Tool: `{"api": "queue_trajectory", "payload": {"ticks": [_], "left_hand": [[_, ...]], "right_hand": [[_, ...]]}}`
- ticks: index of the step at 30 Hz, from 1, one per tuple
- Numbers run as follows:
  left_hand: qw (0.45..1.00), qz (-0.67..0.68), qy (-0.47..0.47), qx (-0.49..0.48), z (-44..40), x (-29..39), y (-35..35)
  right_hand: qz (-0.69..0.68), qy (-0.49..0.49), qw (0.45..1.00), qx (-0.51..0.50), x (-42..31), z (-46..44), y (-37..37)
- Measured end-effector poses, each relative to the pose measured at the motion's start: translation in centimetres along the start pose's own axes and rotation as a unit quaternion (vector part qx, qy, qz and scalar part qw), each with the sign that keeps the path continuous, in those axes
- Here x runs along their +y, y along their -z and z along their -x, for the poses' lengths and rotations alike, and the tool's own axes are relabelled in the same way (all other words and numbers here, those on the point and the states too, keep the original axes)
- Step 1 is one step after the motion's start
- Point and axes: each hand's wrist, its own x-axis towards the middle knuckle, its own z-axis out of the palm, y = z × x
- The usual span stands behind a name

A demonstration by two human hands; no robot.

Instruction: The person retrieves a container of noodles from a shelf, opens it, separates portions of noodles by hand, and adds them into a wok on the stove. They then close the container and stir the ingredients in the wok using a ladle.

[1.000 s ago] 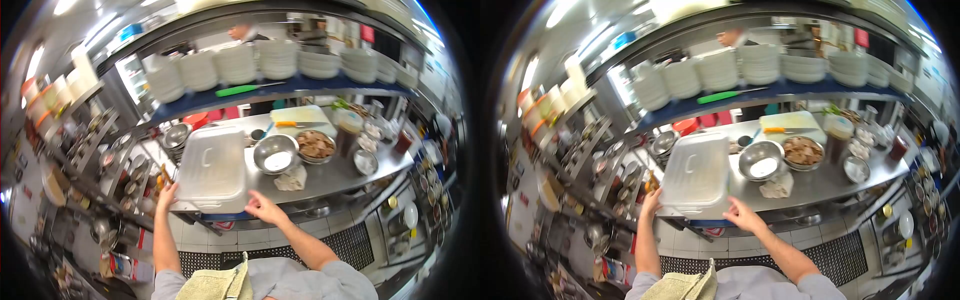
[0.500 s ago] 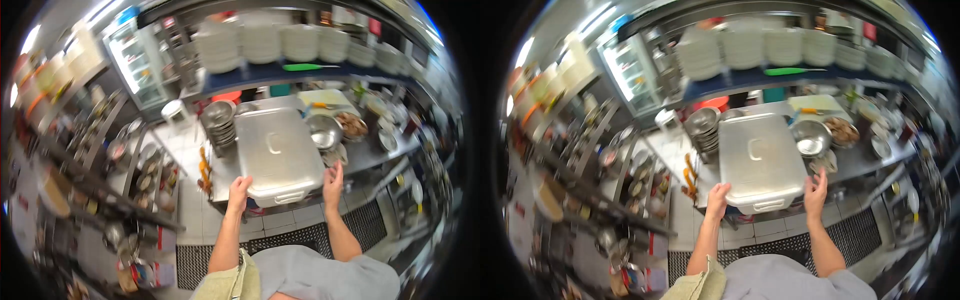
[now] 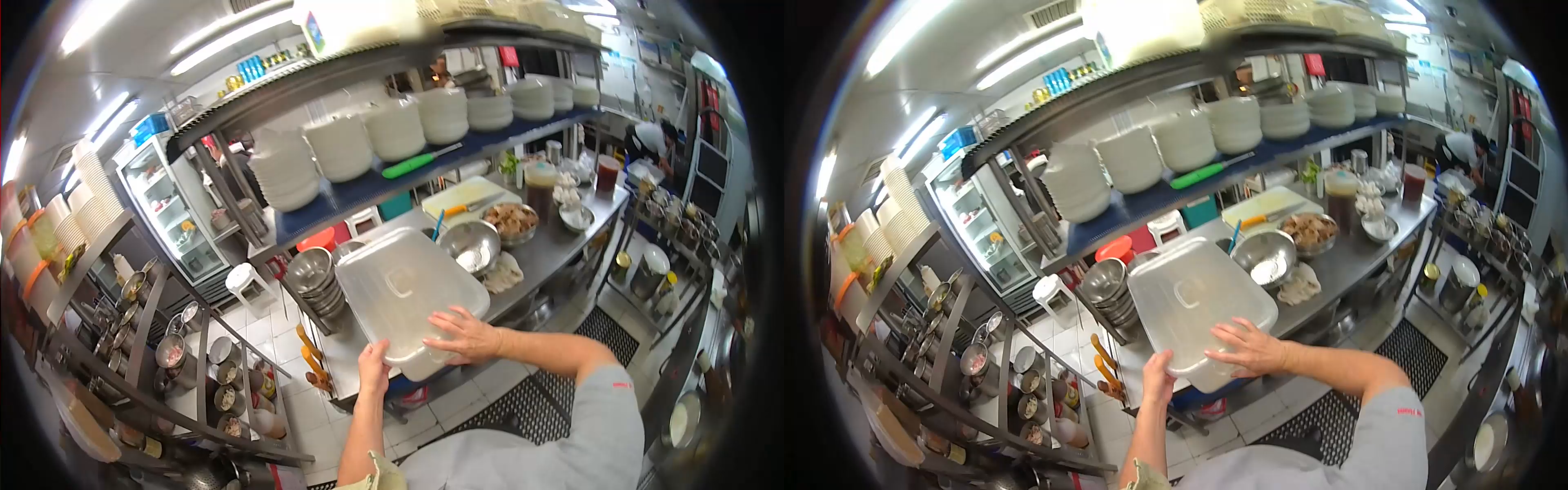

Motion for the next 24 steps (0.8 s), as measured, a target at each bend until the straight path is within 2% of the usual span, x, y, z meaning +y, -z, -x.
{"api": "queue_trajectory", "payload": {"ticks": [2,4,7,9,12,13,15,17,21,23,24], "left_hand": [[1.000,-0.011,0.005,-0.001,-0.1,-0.2,0.1],[1.000,-0.008,-0.014,0.004,-0.7,0.2,-0.4],[1.000,0.001,-0.007,0.011,-0.3,0.1,0.3],[1.000,0.007,0.001,-0.006,-0.2,-0.1,0.6],[1.000,-0.010,0.014,-0.015,-0.6,-0.6,0.8],[0.997,-0.078,0.017,-0.016,-1.2,-0.6,1.4],[0.996,-0.088,-0.016,0.018,-1.6,-0.9,0.9],[0.996,-0.076,-0.020,0.040,-0.9,-0.6,-0.2],[0.994,-0.066,-0.048,0.066,-1.7,-1.1,-0.6],[0.994,-0.050,-0.045,0.085,-1.9,-1.5,-0.7],[0.993,-0.047,-0.054,0.095,-1.5,-1.2,-0.9]], "right_hand": [[0.074,-0.038,0.995,0.047,0.5,1.2,-2.4],[0.072,-0.023,0.997,0.033,0.7,1.2,-3.0],[0.011,0.003,1.000,-0.017,1.4,-0.3,-0.3],[-0.094,0.030,0.995,-0.019,3.1,0.0,-0.1],[-0.199,-0.029,0.979,-0.017,3.7,-1.6,0.7],[-0.223,-0.054,0.973,-0.019,3.9,-1.1,-0.5],[-0.225,-0.068,0.972,0.002,4.1,-0.6,-2.0],[-0.265,-0.151,0.952,0.022,3.3,-0.2,-1.8],[-0.149,-0.205,0.954,0.159,2.1,2.0,-2.7],[-0.049,-0.299,0.905,0.298,1.9,3.7,-3.5],[-0.114,-0.370,0.841,0.378,2.9,5.1,-4.7]]}}
